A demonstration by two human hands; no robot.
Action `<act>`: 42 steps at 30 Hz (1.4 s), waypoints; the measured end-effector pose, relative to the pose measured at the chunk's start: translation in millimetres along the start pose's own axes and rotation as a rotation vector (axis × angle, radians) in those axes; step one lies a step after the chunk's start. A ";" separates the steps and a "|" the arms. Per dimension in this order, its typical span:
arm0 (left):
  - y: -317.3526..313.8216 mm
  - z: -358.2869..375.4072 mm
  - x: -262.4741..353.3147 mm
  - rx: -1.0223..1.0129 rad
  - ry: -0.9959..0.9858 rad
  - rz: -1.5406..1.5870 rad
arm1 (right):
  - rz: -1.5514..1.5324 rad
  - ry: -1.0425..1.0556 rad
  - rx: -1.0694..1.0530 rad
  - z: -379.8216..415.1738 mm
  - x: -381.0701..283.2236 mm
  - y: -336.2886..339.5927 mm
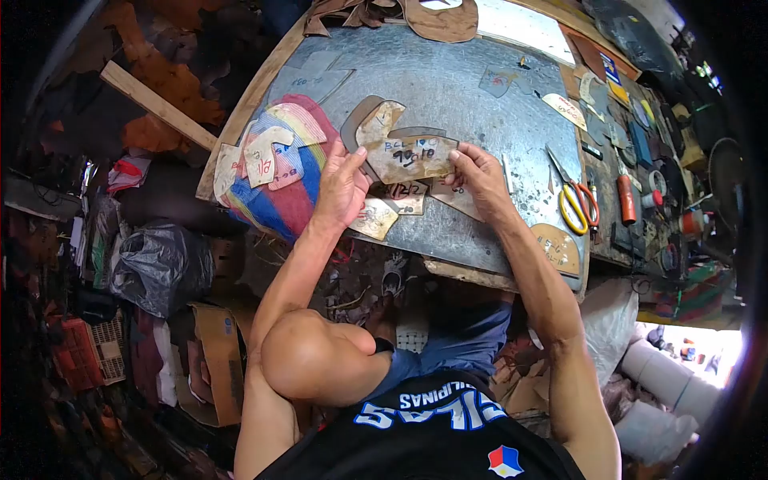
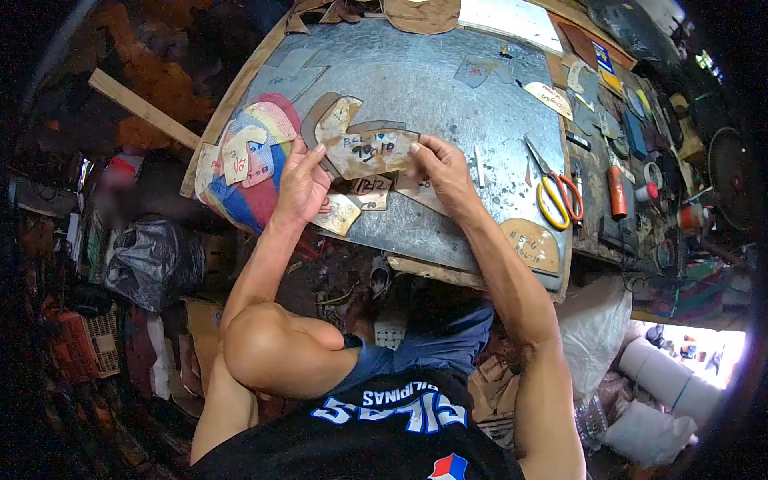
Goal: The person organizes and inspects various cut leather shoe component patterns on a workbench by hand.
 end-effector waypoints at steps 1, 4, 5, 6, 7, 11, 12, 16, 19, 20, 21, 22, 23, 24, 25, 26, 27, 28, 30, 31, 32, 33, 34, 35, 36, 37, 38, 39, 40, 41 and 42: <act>-3.4 1.2 0.8 -0.012 0.007 -0.029 | -0.017 0.000 0.029 0.8 -0.9 -0.6; -7.3 4.1 2.0 0.010 0.050 -0.113 | -0.066 -0.001 0.049 1.4 -3.5 -2.8; -7.0 4.4 3.0 0.013 0.047 -0.118 | -0.096 -0.006 0.049 1.7 -4.1 -3.6; -6.5 4.5 3.5 -0.003 0.059 -0.159 | -0.098 -0.005 0.045 1.9 -5.3 -5.0; -5.7 4.7 3.6 -0.019 0.073 -0.199 | -0.119 -0.010 0.045 2.5 -6.5 -6.0; -6.7 5.1 0.6 -0.054 0.077 -0.170 | -0.170 -0.021 0.043 -1.0 -3.6 -5.8; -10.5 5.5 1.1 -0.055 0.078 -0.171 | -0.171 -0.020 0.044 -0.3 -4.8 -6.4; -17.1 7.0 0.9 -0.058 0.046 -0.169 | -0.174 -0.044 0.040 5.3 -13.8 -12.5; -19.0 9.3 -2.9 -0.085 0.067 -0.219 | -0.159 -0.038 0.055 6.3 -14.5 -13.4; -19.6 11.0 -3.9 -0.094 0.082 -0.257 | -0.155 -0.030 0.064 6.7 -13.9 -13.5; -20.6 12.5 -3.7 -0.094 0.083 -0.257 | -0.156 -0.031 0.065 6.3 -12.1 -13.3; -22.2 14.1 -3.6 -0.110 0.106 -0.285 | -0.162 -0.027 0.085 5.4 -9.5 -12.5; -23.0 15.2 -3.7 -0.125 0.129 -0.312 | -0.169 -0.024 0.104 4.9 -7.9 -12.0; -21.5 14.3 -4.8 -0.126 0.131 -0.312 | -0.169 -0.025 0.106 5.1 -8.8 -11.8; -19.0 12.5 -6.1 -0.135 0.115 -0.317 | -0.141 -0.024 0.101 6.2 -10.3 -11.6; -17.0 11.3 -7.1 -0.143 0.099 -0.322 | -0.112 -0.023 0.096 7.1 -11.1 -11.3; -16.8 11.3 -6.7 -0.142 0.101 -0.321 | -0.113 -0.026 0.098 7.2 -10.9 -10.8; -16.4 11.3 -5.7 -0.130 0.110 -0.299 | -0.082 0.006 0.078 6.6 -11.2 -10.9; -15.7 11.4 -3.8 -0.108 0.126 -0.256 | -0.053 0.038 0.059 6.8 -12.5 -12.5; -15.3 11.1 -4.0 -0.109 0.129 -0.257 | -0.069 0.034 0.057 7.4 -14.6 -13.7; -14.4 10.7 -4.2 -0.092 0.109 -0.265 | -0.085 0.029 0.055 7.5 -15.7 -14.2; -14.7 9.9 -3.6 -0.075 0.090 -0.273 | -0.087 0.030 0.056 6.8 -15.2 -13.5; -15.2 9.8 -3.3 -0.075 0.091 -0.274 | -0.070 0.030 0.036 6.2 -13.9 -12.8; -15.6 10.0 -3.2 -0.067 0.099 -0.268 | -0.053 0.029 0.015 5.8 -12.7 -12.4; -16.3 10.4 -3.0 -0.059 0.106 -0.263 | -0.054 0.027 0.017 5.1 -11.6 -11.7; -16.2 11.2 -3.2 -0.058 0.110 -0.262 | -0.045 0.021 0.009 4.6 -10.4 -11.0; -15.9 11.5 -3.1 -0.072 0.120 -0.246 | -0.036 0.016 0.002 4.8 -9.5 -10.6; -15.3 11.6 -2.9 -0.086 0.130 -0.230 | -0.037 0.013 0.003 5.5 -9.1 -10.9; -13.9 11.0 -2.1 -0.086 0.131 -0.230 | -0.045 0.015 0.003 5.8 -9.5 -11.6; -12.2 10.5 -1.1 -0.101 0.139 -0.236 | -0.053 0.017 0.003 6.0 -9.9 -12.1; -11.1 10.4 -0.9 -0.116 0.147 -0.241 | -0.053 0.015 0.002 6.3 -10.2 -12.2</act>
Point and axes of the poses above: each hand's wrist, its own z-axis away from the middle knuckle, its own y-axis out of the back of the hand, x = y × z, the point moved 1 cm from there along -z, towards the middle knuckle, and after that the axes turned 3 degrees about -y, right-handed, at the moved point
